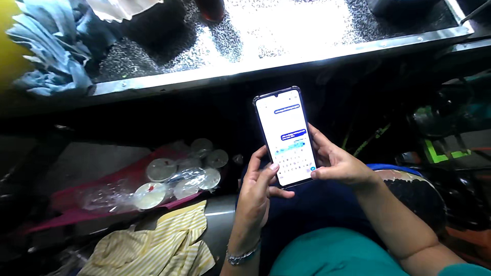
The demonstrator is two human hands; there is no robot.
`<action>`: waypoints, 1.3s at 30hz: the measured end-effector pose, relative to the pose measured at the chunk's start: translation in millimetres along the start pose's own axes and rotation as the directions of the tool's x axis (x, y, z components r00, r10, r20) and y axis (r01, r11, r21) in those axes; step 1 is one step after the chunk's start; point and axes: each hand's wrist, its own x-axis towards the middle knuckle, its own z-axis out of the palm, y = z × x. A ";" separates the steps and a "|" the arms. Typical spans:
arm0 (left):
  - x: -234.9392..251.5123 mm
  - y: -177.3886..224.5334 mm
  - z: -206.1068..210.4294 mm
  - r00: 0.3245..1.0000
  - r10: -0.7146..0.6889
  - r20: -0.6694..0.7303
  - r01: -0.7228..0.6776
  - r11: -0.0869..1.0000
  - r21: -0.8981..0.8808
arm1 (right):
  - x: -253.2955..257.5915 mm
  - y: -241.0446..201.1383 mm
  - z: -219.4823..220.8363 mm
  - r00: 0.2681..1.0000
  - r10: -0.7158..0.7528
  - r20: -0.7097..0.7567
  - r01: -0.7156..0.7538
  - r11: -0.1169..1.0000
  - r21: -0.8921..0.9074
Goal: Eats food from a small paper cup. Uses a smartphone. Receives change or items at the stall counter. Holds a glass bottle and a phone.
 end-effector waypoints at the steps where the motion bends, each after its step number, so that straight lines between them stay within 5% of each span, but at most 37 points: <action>1: 0.1 0.0 -0.5 1.000 0.000 0.008 0.000 1.000 -0.002 | 0.0 0.2 0.5 1.000 -0.001 -0.006 0.001 1.000 -0.002; 14: -5.0 -5.3 9.6 0.998 0.055 -0.028 -0.054 0.998 0.040 | 4.5 4.2 27.0 0.944 -0.121 -0.307 0.075 0.984 -0.159; 39: -4.2 -0.6 4.8 0.998 0.049 0.028 -0.051 0.997 0.060 | 2.0 -4.7 13.7 0.980 -0.040 -0.196 0.023 0.996 -0.089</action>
